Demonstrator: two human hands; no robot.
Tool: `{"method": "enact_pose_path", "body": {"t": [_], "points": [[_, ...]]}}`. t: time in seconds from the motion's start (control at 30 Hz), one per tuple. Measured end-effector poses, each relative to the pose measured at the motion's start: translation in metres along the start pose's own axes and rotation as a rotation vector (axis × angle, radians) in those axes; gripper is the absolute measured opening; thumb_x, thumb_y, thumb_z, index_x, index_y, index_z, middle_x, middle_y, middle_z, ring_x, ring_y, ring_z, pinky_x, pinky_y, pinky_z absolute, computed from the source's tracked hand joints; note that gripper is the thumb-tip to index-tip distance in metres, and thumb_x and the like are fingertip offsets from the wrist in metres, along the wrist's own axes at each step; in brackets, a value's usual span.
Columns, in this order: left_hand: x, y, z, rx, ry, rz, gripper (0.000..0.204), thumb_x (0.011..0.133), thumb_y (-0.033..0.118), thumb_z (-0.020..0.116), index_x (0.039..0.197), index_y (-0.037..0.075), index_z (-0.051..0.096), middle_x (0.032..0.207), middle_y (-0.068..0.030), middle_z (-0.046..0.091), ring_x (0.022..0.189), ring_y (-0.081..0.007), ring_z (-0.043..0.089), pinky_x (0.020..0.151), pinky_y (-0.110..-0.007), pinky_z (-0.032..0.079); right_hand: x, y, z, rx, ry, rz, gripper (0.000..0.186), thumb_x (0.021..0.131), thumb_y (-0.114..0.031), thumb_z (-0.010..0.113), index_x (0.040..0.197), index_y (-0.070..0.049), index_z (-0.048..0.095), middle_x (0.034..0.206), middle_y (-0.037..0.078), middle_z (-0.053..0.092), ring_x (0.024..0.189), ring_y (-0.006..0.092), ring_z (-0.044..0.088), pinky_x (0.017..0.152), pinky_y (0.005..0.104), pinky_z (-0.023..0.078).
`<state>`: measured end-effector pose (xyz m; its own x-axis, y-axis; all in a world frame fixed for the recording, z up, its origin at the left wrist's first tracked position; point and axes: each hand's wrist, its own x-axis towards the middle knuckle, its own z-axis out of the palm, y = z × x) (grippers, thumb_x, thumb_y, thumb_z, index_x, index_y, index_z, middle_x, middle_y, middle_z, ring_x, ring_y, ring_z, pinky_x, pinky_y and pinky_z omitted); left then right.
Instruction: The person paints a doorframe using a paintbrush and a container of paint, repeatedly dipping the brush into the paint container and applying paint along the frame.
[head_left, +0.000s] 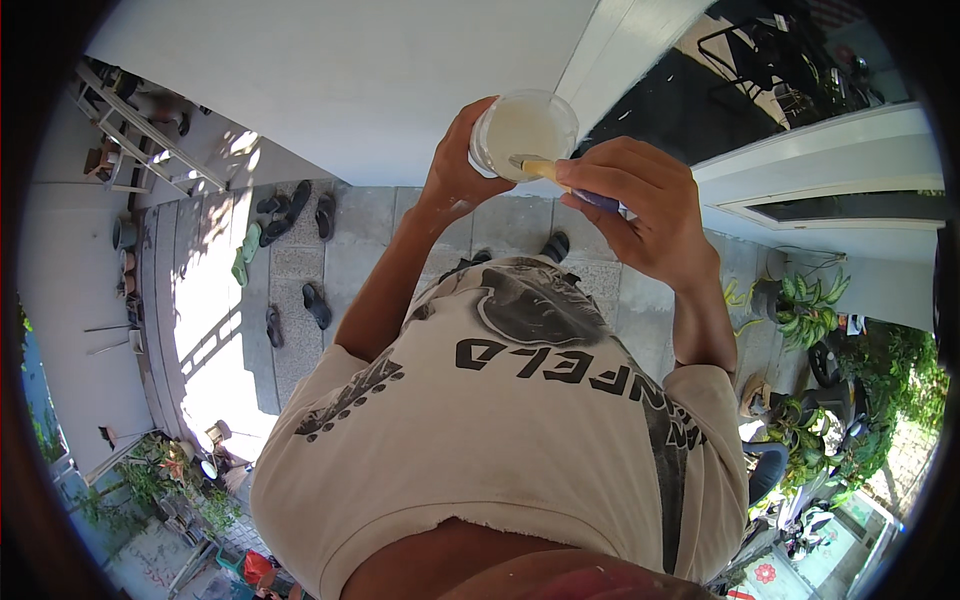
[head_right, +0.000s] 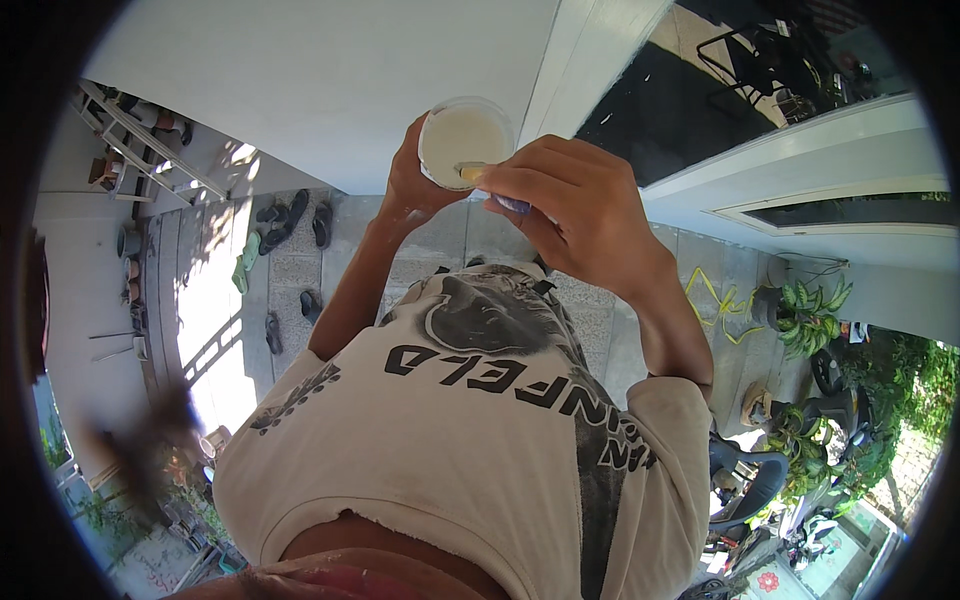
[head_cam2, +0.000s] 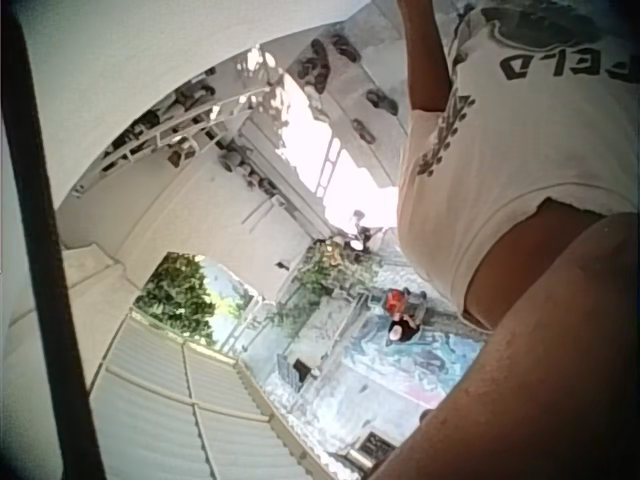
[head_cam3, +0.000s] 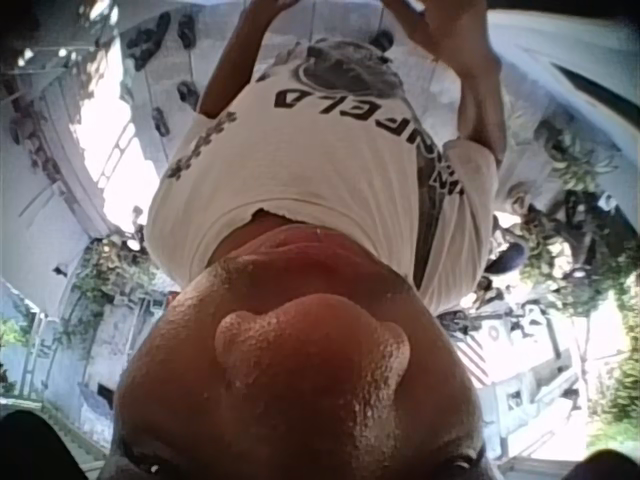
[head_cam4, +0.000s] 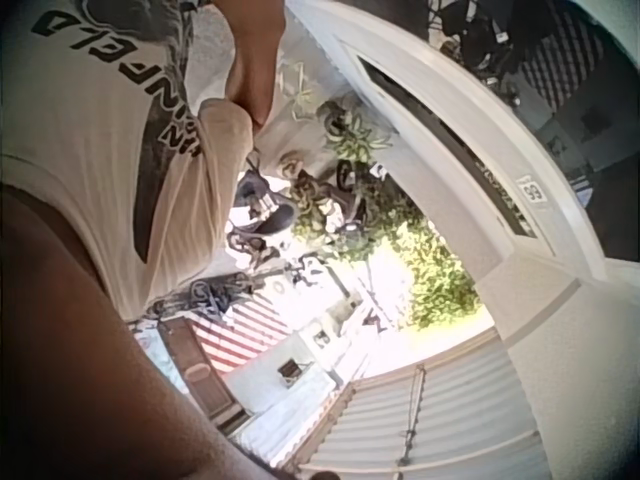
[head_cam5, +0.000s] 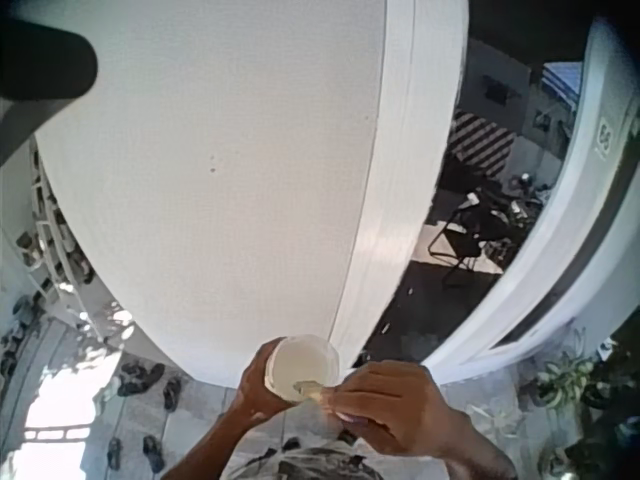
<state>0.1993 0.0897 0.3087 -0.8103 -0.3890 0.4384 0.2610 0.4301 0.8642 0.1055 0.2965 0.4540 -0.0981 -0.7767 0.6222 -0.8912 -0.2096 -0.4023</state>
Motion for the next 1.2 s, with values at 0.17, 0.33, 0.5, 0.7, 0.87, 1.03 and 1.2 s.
{"method": "enact_pose_path", "body": {"t": [0.17, 0.33, 0.5, 0.7, 0.87, 1.03, 1.2], "points": [[-0.002, -0.005, 0.002, -0.035, -0.009, -0.010, 0.090, 0.065, 0.008, 0.094, 0.143, 0.009, 0.049, 0.133, -0.0114, 0.064, 0.121, -0.0270, 0.064, 0.102, -0.040, 0.053, 0.001, -0.001, -0.001, -0.001, 0.033, 0.008, 0.029, 0.078, -0.001, 0.082, 0.105, -0.005, 0.072, 0.087, 0.009, 0.073, 0.077, 0.0241, 0.071, 0.062, 0.0333, 0.055], [-0.004, -0.004, 0.003, 0.041, -0.008, 0.087, 0.095, 0.067, 0.021, 0.099, 0.144, 0.001, 0.046, 0.128, -0.0151, 0.068, 0.117, -0.0251, 0.068, 0.098, -0.039, 0.056, -0.002, -0.003, -0.004, 0.040, -0.025, 0.046, 0.029, 0.078, -0.001, 0.083, 0.105, -0.006, 0.073, 0.088, 0.008, 0.073, 0.078, 0.0240, 0.071, 0.062, 0.0330, 0.055], [-0.009, -0.002, 0.004, 0.012, -0.017, 0.041, 0.091, 0.065, 0.010, 0.095, 0.143, 0.009, 0.049, 0.131, -0.0122, 0.064, 0.122, -0.0277, 0.064, 0.103, -0.041, 0.053, -0.007, -0.005, 0.000, 0.083, -0.046, 0.091, 0.029, 0.079, 0.000, 0.082, 0.105, -0.006, 0.073, 0.089, 0.008, 0.072, 0.077, 0.0241, 0.071, 0.063, 0.0345, 0.055], [-0.008, 0.003, 0.003, 0.075, -0.023, 0.001, 0.092, 0.065, 0.009, 0.094, 0.144, 0.009, 0.048, 0.131, -0.0127, 0.064, 0.122, -0.0276, 0.064, 0.103, -0.040, 0.052, -0.004, -0.008, -0.007, 0.100, -0.053, 0.110, 0.026, 0.080, 0.000, 0.081, 0.104, -0.006, 0.072, 0.089, 0.009, 0.072, 0.078, 0.0257, 0.070, 0.064, 0.0357, 0.055], [0.001, -0.007, 0.020, -0.075, -0.065, -0.052, 0.092, 0.065, 0.010, 0.094, 0.144, 0.006, 0.047, 0.130, -0.0134, 0.065, 0.119, -0.0272, 0.066, 0.101, -0.039, 0.053, -0.007, -0.003, -0.017, 0.027, -0.029, 0.106, 0.022, 0.081, -0.003, 0.081, 0.099, -0.006, 0.069, 0.090, 0.009, 0.071, 0.080, 0.0275, 0.069, 0.066, 0.0386, 0.056], [0.001, -0.025, 0.034, -0.106, -0.074, -0.023, 0.092, 0.067, 0.014, 0.095, 0.143, 0.002, 0.046, 0.125, -0.0167, 0.067, 0.115, -0.0287, 0.068, 0.098, -0.040, 0.055, -0.013, 0.009, -0.022, -0.002, -0.046, 0.089, 0.028, 0.083, 0.000, 0.079, 0.109, -0.005, 0.071, 0.097, 0.011, 0.071, 0.082, 0.0284, 0.070, 0.068, 0.0373, 0.056], [0.005, -0.012, 0.049, -0.115, -0.165, 0.025, 0.094, 0.067, 0.016, 0.097, 0.144, 0.003, 0.044, 0.129, -0.0161, 0.065, 0.119, -0.0272, 0.065, 0.101, -0.040, 0.053, -0.023, 0.011, -0.037, -0.020, -0.006, 0.141, 0.026, 0.085, -0.001, 0.079, 0.110, -0.004, 0.071, 0.101, 0.010, 0.071, 0.088, 0.0277, 0.070, 0.072, 0.0375, 0.057]]}}
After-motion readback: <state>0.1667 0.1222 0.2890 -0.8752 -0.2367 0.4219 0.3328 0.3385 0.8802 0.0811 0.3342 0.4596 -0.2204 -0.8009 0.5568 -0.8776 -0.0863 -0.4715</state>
